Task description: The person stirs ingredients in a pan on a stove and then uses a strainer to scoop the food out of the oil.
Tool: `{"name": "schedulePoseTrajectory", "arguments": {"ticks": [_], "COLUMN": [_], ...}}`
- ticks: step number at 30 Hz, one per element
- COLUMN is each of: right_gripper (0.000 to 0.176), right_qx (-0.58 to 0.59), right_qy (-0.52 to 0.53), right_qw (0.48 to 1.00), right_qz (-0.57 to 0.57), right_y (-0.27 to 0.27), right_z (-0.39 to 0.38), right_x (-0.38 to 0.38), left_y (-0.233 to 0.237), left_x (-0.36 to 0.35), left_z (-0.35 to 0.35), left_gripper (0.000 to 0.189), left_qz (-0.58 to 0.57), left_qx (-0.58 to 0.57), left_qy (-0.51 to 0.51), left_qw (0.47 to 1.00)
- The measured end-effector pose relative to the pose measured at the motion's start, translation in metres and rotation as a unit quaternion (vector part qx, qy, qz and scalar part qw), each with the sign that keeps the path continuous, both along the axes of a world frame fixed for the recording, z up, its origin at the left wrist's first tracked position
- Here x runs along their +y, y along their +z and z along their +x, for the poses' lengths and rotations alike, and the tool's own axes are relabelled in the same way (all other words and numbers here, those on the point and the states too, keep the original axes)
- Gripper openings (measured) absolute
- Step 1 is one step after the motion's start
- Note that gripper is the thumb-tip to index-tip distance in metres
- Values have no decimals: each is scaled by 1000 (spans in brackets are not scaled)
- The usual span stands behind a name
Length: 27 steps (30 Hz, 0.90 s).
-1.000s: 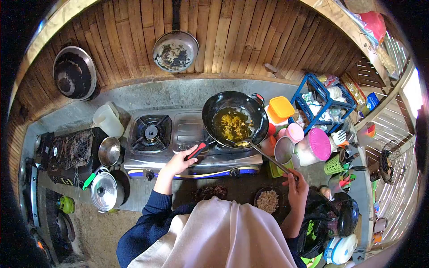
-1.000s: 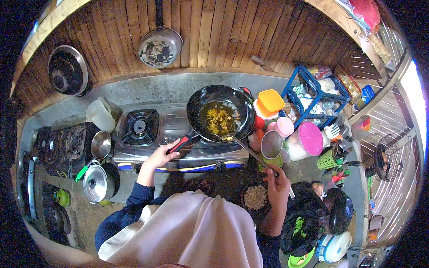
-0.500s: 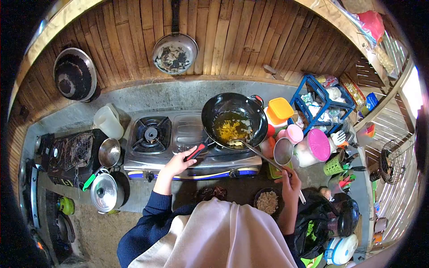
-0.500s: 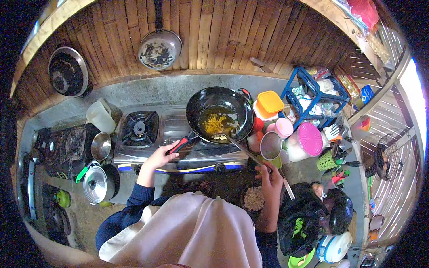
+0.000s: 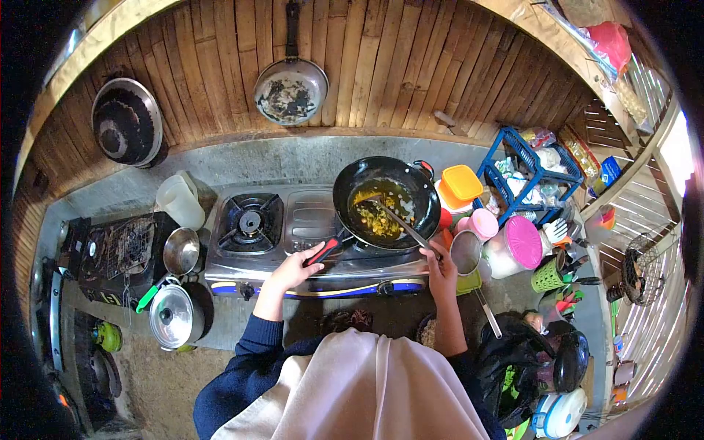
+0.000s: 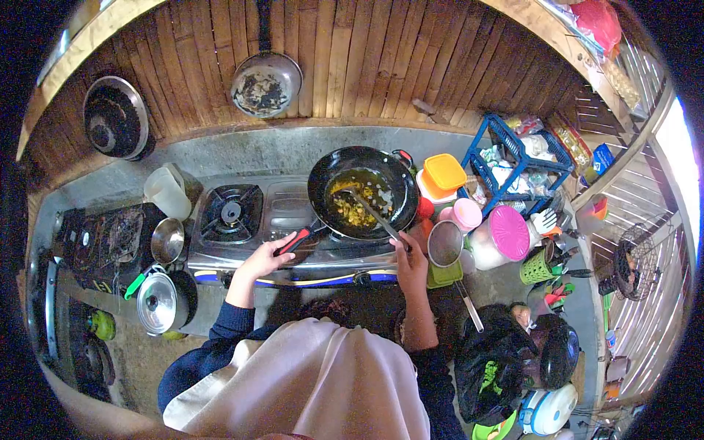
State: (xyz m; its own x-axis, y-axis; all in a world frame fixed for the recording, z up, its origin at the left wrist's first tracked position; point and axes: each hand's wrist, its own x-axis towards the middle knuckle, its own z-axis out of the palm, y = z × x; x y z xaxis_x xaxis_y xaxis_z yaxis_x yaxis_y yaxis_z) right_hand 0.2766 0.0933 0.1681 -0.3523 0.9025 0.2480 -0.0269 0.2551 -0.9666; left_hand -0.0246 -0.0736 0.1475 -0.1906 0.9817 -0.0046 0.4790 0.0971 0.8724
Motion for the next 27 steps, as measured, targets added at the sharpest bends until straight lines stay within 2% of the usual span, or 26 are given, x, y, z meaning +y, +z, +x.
{"name": "schedulePoseTrajectory", "arguments": {"ticks": [5,7,10,14,27], "right_gripper": [33,33,33,33,28], "right_qx": [21,-26,26,8,-181], "right_qy": [-21,-36,-19,-38,-66], "right_qw": [999,999,999,999,980], "right_qz": [-41,-10,-13,11,53], "right_y": [1,4,-9,-7,58], "right_z": [-14,-13,-6,12,70], "right_x": [8,8,13,7,-41], "left_y": [3,4,9,6,5], "left_x": [0,-1,-1,0,1], "left_z": [2,2,4,2,0], "left_gripper": [58,58,57,57,57], "left_qz": [8,5,1,-16,-19], "left_qx": [9,10,9,-2,-16], "left_qy": [2,3,4,3,-3], "left_qw": [1000,1000,1000,1000,1000]}}
